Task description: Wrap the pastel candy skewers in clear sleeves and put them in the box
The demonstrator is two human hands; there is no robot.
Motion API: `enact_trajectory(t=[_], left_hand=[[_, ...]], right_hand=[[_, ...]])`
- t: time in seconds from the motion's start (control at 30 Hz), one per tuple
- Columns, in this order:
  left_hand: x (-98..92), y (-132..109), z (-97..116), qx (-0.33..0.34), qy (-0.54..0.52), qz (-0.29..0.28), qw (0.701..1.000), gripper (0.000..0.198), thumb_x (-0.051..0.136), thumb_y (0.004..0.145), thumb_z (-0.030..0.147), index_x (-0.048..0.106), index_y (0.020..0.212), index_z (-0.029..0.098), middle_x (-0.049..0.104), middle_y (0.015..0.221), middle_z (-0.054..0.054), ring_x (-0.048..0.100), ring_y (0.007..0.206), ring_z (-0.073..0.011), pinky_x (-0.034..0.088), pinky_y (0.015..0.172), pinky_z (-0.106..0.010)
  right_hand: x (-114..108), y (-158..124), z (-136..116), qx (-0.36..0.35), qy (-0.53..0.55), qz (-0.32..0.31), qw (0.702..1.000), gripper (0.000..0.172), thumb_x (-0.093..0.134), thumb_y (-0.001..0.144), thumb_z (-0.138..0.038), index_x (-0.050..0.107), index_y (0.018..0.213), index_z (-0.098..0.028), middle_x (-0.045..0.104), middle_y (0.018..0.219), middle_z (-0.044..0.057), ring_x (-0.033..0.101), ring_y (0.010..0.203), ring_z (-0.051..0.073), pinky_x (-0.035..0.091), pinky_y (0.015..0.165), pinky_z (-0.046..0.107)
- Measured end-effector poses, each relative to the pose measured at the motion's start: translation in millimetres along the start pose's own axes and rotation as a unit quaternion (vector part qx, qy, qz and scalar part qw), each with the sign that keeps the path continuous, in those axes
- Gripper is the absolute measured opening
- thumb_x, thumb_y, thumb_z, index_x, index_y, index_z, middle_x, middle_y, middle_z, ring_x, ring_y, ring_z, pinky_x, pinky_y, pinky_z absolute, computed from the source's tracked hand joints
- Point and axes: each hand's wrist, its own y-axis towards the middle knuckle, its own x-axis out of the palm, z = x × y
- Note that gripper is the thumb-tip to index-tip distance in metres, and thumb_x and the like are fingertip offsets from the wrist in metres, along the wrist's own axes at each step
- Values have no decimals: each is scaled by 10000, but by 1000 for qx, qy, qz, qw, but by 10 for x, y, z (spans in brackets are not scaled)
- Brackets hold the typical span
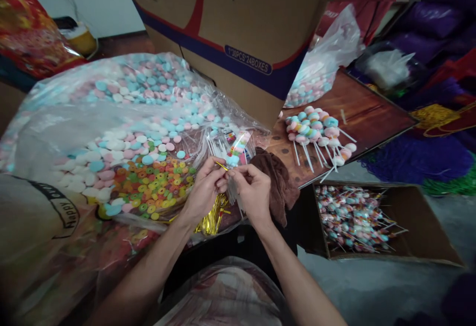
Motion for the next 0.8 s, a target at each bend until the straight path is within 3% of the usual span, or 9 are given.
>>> enact_trajectory(t=[0.1, 0.2, 0.33, 0.53, 0.67, 0.8], left_hand=[[6, -26, -18, 27, 49, -21, 998, 118, 608, 801, 233, 546, 899, 213, 490, 653, 62, 385, 495, -50, 304, 472, -182], [9, -14, -45, 57, 79, -14, 995, 156, 645, 823, 320, 561, 887, 205, 521, 691, 49, 418, 509, -51, 320, 475, -189], [10, 26, -60, 70, 62, 15, 995, 219, 671, 825, 372, 551, 836, 190, 532, 701, 45, 399, 484, -38, 298, 456, -190], [69, 9, -30, 49, 13, 1, 999, 233, 687, 828, 325, 520, 780, 170, 533, 665, 39, 368, 474, -27, 280, 441, -170], [112, -25, 19, -4, -46, -3, 999, 261, 710, 815, 308, 507, 757, 155, 497, 609, 46, 273, 437, -6, 201, 410, -141], [91, -53, 126, -140, -157, -64, 975, 249, 729, 780, 231, 504, 727, 139, 396, 551, 66, 188, 429, -2, 144, 391, -121]], right_hand=[[0, 27, -14, 53, 59, 3, 997, 249, 744, 737, -383, 630, 715, -163, 518, 503, -61, 371, 401, 64, 303, 394, 203], [-49, 20, -29, 67, 57, -7, 996, 249, 740, 748, -386, 633, 731, -161, 502, 484, -70, 364, 388, 60, 286, 384, 199], [-123, -9, -24, 70, 44, -33, 996, 239, 721, 771, -383, 646, 781, -156, 512, 506, -62, 419, 437, 75, 323, 427, 198], [-122, -10, -4, 41, 18, -39, 998, 213, 659, 834, -364, 598, 769, -171, 457, 546, -73, 361, 475, 71, 294, 460, 201], [-106, -8, 69, -2, -9, -42, 999, 197, 613, 870, -359, 578, 791, -182, 491, 635, -46, 414, 555, 94, 357, 530, 215], [-192, 23, 103, -90, -27, -47, 994, 195, 603, 874, -346, 558, 767, -190, 538, 794, 4, 507, 757, 142, 430, 690, 259]])
